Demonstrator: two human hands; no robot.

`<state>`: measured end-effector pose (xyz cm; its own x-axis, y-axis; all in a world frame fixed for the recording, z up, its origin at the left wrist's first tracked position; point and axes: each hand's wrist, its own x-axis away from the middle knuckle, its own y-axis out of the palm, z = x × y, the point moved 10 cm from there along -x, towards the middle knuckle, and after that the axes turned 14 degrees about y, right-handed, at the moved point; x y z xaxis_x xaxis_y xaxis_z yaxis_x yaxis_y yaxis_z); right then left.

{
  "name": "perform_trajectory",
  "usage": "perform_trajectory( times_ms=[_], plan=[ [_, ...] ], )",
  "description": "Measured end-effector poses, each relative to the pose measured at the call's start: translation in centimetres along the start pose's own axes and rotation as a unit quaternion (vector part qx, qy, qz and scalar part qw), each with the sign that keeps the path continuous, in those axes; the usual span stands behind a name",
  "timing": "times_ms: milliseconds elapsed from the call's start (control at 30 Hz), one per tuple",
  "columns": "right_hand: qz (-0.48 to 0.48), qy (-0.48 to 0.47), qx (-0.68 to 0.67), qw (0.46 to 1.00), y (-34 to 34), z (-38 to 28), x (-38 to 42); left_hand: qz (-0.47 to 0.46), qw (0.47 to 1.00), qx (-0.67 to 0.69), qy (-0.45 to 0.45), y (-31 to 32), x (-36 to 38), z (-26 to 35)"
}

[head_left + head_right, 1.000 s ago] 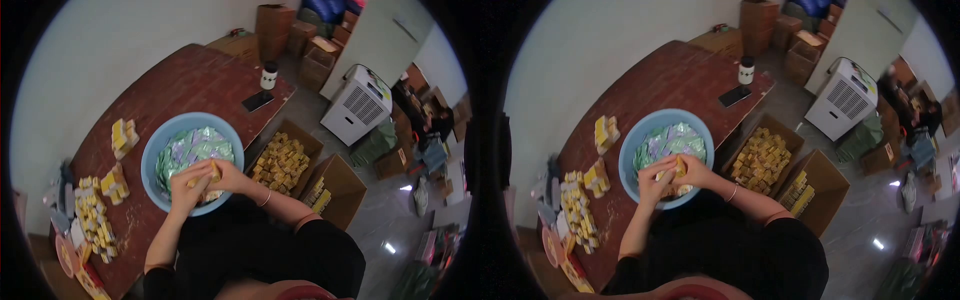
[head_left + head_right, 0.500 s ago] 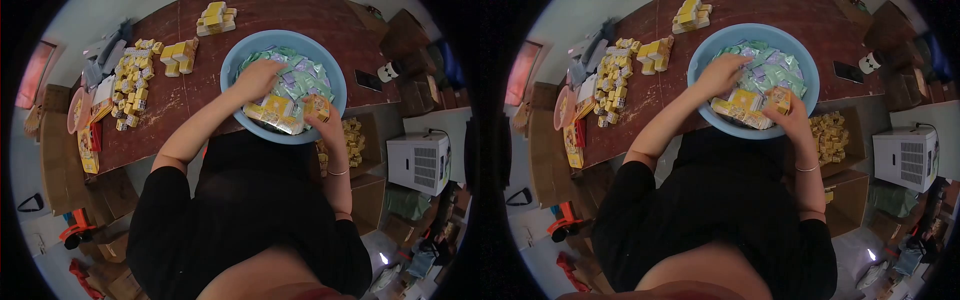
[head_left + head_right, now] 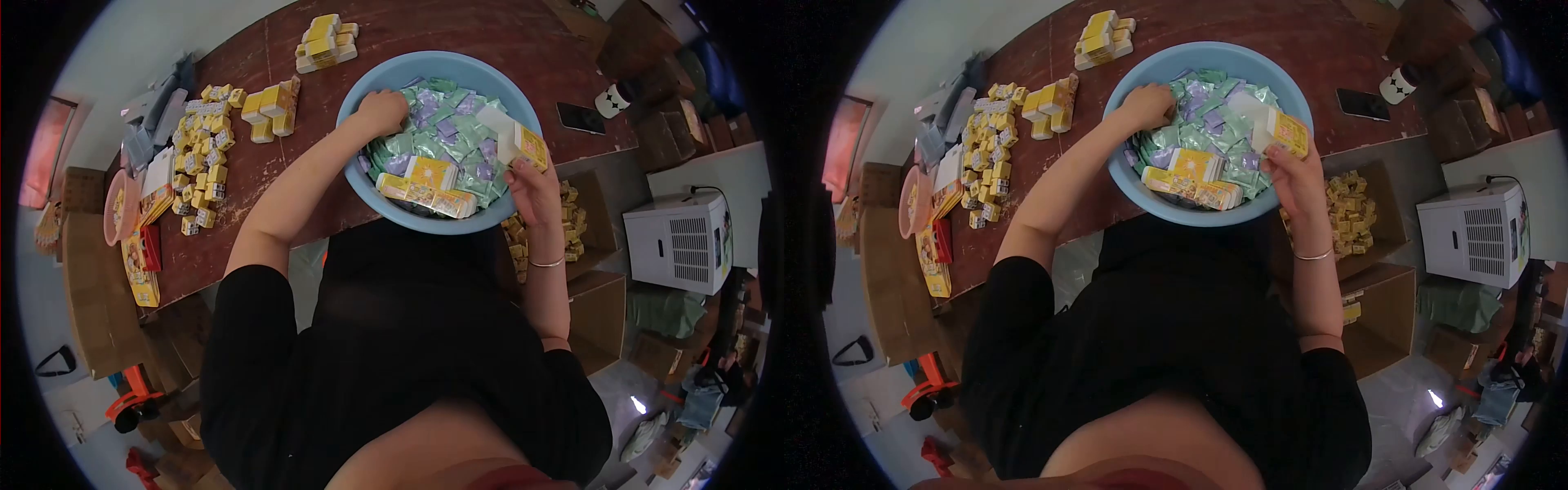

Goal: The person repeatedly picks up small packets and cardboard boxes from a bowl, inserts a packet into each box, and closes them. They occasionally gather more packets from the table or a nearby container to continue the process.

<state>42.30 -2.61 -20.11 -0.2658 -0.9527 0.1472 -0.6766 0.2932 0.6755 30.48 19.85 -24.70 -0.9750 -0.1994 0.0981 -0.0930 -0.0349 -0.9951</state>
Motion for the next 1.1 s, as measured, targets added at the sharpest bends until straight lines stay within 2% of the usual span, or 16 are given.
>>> perform_trajectory(
  times_ms=[100, 167, 200, 233, 267, 400, 500, 567, 667, 700, 767, 800, 867, 933, 1000, 1100],
  plan=[
    [0.006, 0.022, -0.028, 0.999, 0.7, -0.1, 0.1, -0.039, 0.996, 0.08, 0.01, 0.2, -0.3, -0.4],
    [0.017, 0.025, -0.038, 0.999, 0.2, 0.2, -0.1, 0.203, 0.966, 0.16, -0.016, -5.5, 1.1, -1.1],
    [0.028, 0.033, -0.051, 0.998, -0.2, 0.8, -0.3, 0.202, 0.966, 0.159, -0.012, -6.6, 1.4, -0.4],
    [0.03, 0.032, -0.052, 0.998, -0.4, 1.2, -0.5, 0.256, 0.897, 0.358, -0.04, -8.7, 2.5, 0.2],
    [0.03, 0.021, -0.054, 0.998, -0.5, 1.5, -0.7, 0.297, 0.784, 0.541, -0.069, -9.6, 3.6, 1.0],
    [0.025, -0.013, -0.002, 1.0, 1.4, 2.2, -0.8, 0.28, 0.763, 0.578, -0.065, -11.4, 3.9, 8.2],
    [0.029, 0.002, -0.022, 0.999, 1.8, 4.0, -0.8, 0.337, 0.772, 0.538, -0.032, -11.8, 3.3, 10.6],
    [0.033, 0.016, -0.07, 0.997, 1.7, 4.4, -0.7, 0.45, 0.72, 0.527, -0.024, -12.9, 4.4, 10.4],
    [0.019, 0.05, -0.11, 0.992, 2.8, 4.8, -0.8, 0.415, 0.677, 0.606, -0.051, -9.9, 3.7, 9.6],
    [0.001, 0.071, -0.105, 0.992, 3.5, 5.3, -0.7, 0.414, 0.676, 0.607, -0.055, -9.3, 4.1, 9.4],
    [-0.024, 0.092, -0.068, 0.993, 3.3, 5.3, -0.8, 0.373, 0.771, 0.515, -0.034, -10.1, 4.3, 10.0],
    [-0.047, 0.11, -0.031, 0.992, 3.4, 5.5, -0.8, 0.371, 0.772, 0.515, -0.035, -10.1, 4.5, 9.9],
    [-0.059, 0.127, -0.045, 0.989, 4.0, 4.4, -0.8, 0.402, 0.831, 0.383, 0.023, -12.4, 5.0, 10.6],
    [-0.068, 0.142, -0.062, 0.986, 3.6, 4.4, -1.0, 0.391, 0.836, 0.383, 0.033, -12.5, 5.2, 11.2],
    [-0.057, 0.167, 0.01, 0.984, 1.9, 5.7, -1.7, 0.382, 0.84, 0.383, 0.043, -12.9, 5.3, 11.8],
    [-0.03, 0.164, 0.012, 0.986, 3.7, 4.4, -1.1, 0.347, 0.786, 0.511, -0.004, -11.6, 5.1, 10.9]
  ],
)
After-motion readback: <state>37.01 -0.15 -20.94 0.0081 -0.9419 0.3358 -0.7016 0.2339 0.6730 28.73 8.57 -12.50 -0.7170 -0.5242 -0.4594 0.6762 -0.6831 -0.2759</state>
